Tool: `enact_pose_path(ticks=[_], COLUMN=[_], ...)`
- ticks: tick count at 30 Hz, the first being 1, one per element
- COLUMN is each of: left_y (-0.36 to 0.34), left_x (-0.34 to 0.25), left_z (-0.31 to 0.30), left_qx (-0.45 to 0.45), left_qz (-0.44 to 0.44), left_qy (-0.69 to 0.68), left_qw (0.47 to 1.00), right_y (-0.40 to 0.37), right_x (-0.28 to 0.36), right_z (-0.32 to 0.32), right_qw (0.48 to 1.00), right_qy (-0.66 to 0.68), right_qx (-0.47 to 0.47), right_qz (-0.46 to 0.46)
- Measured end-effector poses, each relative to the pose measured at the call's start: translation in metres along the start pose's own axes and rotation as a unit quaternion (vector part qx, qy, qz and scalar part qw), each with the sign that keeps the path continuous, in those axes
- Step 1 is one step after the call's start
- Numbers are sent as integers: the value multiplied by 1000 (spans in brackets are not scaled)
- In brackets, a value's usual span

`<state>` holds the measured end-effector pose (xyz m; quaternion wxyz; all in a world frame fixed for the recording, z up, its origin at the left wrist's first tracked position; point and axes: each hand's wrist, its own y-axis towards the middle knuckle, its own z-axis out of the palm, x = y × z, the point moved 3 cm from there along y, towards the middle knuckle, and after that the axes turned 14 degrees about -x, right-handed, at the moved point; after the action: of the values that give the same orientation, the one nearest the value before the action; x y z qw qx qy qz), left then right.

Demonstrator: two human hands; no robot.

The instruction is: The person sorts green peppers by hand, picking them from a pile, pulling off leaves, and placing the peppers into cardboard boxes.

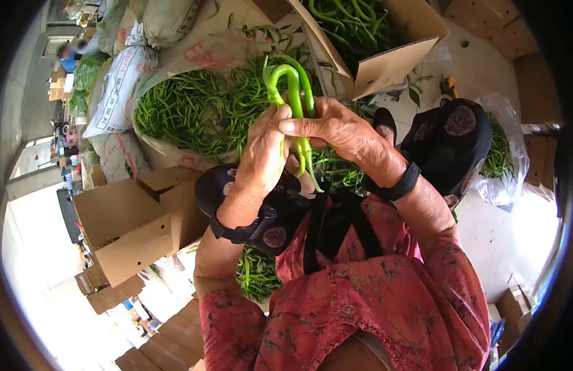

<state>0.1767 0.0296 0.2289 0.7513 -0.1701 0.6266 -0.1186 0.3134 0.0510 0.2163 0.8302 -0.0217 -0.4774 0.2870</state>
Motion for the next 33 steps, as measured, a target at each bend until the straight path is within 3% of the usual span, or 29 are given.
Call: enact_pose_path(ticks=[1,3,7,9,10,15,17,19,21,23,24,25,27,29,31,33], left_y=[-4,-1,2,-9,-13,-22,-26,-28,-24,-15,-10,1,19,35,46,57], left_x=[-10,-9,-5,-9,-10,-7,-20,-38,-64,-87,-90,-88,-73,-45,-11,25], left_z=[-2,1,-9,-4,-1,10,5,-11,-30,-57,-70,-93,-134,-170,-196,-198], left_qx=[3,-26,-39,44,59,126,127,129,95,44,-11,-26,-62,-62,-38,-58], left_qz=[25,111,59,47,39,127,141,110,78,86,102,97,52,8,-77,-58], left_qy=[119,189,103,227,345,406,411,365,319,292,300,306,301,285,278,312], left_qw=[993,975,992,972,936,896,891,916,940,951,948,947,950,956,957,946], right_y=[1,0,4,2,1,12,24,45,68,74,66,54,6,-22,-18,3], right_x=[-1,1,12,40,54,89,100,113,133,145,153,159,149,119,53,-24], right_z=[-2,-5,-28,-35,-37,-51,-68,-91,-113,-142,-142,-137,-121,-70,-55,-75], right_qw=[1000,998,994,985,985,991,991,991,976,927,827,686,686,731,813,887], right_qy=[1,57,-19,-93,-83,16,-17,-33,-114,-195,-359,-508,-481,-497,-422,-394], right_qx=[0,-24,-96,-110,-105,-86,-89,-76,-53,-228,-333,-416,-355,-344,-324,-242], right_qz=[-3,-17,-57,-94,-112,-99,-98,-104,-178,-226,-276,-314,-415,-316,-237,-18])
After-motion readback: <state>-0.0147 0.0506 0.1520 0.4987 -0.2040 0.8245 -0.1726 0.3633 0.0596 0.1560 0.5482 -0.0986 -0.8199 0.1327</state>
